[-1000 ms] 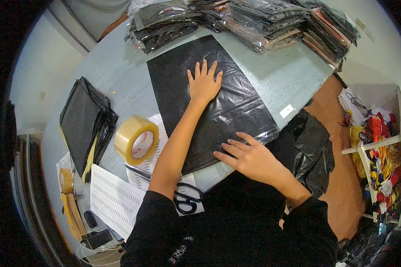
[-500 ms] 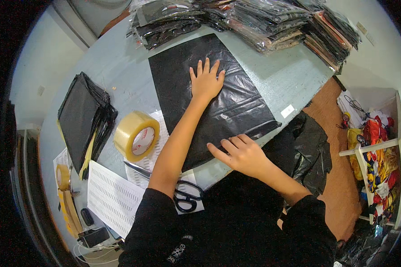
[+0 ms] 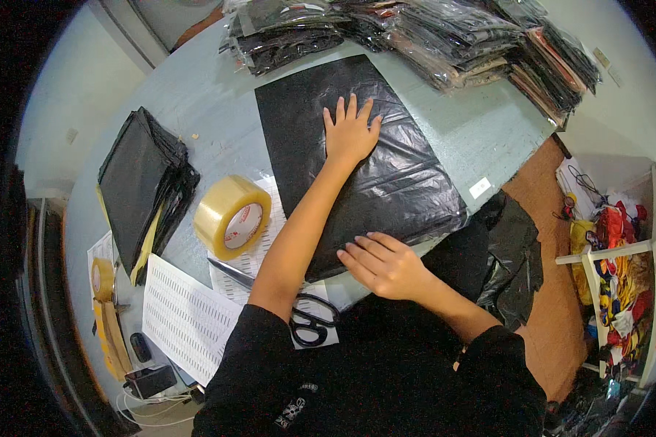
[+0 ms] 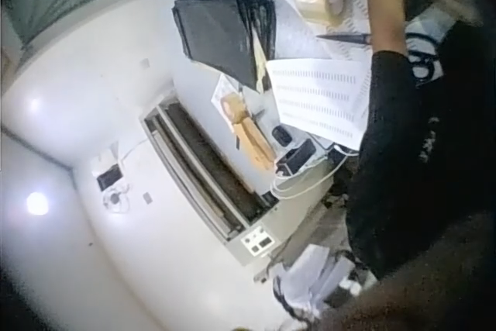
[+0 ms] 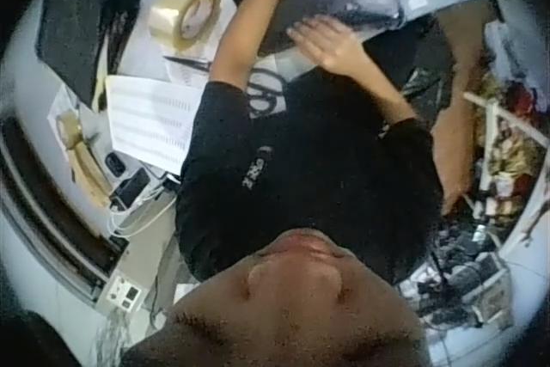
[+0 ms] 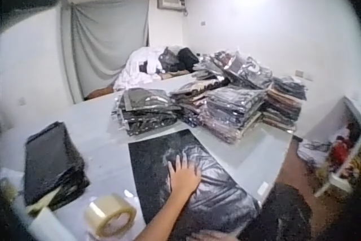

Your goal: Cutting labels, applying tape, and packing t-shirts into plastic shipping bags.

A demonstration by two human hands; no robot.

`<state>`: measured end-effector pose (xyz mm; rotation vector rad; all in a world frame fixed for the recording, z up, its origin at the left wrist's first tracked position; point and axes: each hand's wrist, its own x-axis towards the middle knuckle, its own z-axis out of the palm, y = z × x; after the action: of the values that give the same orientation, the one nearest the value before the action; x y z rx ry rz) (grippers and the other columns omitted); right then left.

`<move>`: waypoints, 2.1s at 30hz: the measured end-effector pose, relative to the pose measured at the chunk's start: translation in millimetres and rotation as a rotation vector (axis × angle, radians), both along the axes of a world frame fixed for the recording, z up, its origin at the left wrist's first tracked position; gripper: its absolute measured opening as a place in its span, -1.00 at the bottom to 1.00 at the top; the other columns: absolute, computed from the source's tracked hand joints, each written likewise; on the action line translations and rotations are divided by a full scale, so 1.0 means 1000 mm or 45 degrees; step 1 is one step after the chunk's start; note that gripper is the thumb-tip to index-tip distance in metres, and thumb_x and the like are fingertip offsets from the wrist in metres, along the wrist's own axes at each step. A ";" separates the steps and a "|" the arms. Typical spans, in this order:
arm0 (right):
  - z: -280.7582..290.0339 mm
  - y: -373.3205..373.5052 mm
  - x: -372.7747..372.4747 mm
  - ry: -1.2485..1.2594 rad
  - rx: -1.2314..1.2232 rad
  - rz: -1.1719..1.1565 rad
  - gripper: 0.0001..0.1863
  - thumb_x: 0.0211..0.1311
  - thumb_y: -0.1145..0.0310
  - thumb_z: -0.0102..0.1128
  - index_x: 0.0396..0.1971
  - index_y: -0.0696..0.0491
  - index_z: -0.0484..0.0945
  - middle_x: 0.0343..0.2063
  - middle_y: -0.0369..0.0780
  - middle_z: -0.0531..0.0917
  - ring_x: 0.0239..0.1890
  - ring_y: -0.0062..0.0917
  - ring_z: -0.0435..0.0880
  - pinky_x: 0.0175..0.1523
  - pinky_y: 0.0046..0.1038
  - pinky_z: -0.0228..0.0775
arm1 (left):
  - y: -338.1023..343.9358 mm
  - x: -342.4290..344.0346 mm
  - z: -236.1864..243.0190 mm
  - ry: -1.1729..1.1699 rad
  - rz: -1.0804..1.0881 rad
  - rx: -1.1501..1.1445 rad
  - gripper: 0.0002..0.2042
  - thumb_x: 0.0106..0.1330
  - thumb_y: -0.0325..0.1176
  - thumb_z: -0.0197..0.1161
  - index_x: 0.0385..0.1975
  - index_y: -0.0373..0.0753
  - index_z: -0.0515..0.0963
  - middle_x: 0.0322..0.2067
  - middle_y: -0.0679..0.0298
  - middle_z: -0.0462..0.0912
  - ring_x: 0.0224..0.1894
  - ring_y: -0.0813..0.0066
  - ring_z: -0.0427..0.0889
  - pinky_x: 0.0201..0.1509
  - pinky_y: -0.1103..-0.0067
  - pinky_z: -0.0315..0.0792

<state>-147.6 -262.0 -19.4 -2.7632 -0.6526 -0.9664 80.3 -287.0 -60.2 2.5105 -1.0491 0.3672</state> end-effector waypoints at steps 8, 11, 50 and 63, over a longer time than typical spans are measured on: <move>-0.005 0.006 -0.001 0.138 -0.030 0.188 -0.67 -0.11 0.38 0.05 -0.27 0.14 0.55 -0.21 -0.17 0.59 -0.09 -0.36 0.56 0.00 -0.35 0.41 | 0.000 0.001 0.000 -0.007 0.004 0.014 -0.50 0.31 0.04 -0.22 0.21 0.00 0.23 0.26 0.12 0.13 0.33 0.12 0.00 0.33 0.08 -0.23; -0.003 0.010 -0.002 0.223 0.007 0.218 -0.69 -0.08 0.37 0.05 -0.26 0.08 0.55 -0.15 -0.19 0.57 -0.01 -0.35 0.52 0.05 -0.31 0.37 | 0.000 0.001 0.001 0.022 -0.001 0.047 -0.50 0.31 0.04 -0.23 0.21 0.01 0.22 0.27 0.13 0.12 0.34 0.13 -0.01 0.34 0.09 -0.25; 0.028 -0.012 -0.060 0.664 0.240 -1.126 -0.40 0.16 -0.11 -0.04 0.05 0.02 0.41 0.12 0.12 0.29 0.22 0.12 0.09 0.20 0.23 -0.25 | 0.000 0.003 -0.005 0.007 -0.029 -0.089 -0.51 0.27 0.02 -0.15 0.16 -0.02 0.32 0.24 0.11 0.17 0.32 0.13 0.02 0.33 0.10 -0.24; 0.019 -0.029 -0.064 0.499 0.183 -1.256 -0.40 0.17 -0.10 -0.03 0.04 0.07 0.41 0.12 0.10 0.29 0.28 0.05 -0.01 0.24 0.21 -0.40 | 0.000 0.002 -0.001 0.025 -0.002 0.040 -0.48 0.30 0.09 -0.22 0.20 0.04 0.25 0.27 0.15 0.11 0.33 0.16 0.00 0.34 0.11 -0.23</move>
<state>-211.2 -290.6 -0.1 -2.9510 0.8737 -0.4771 81.9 -287.0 -60.9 2.5353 -1.0575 0.3277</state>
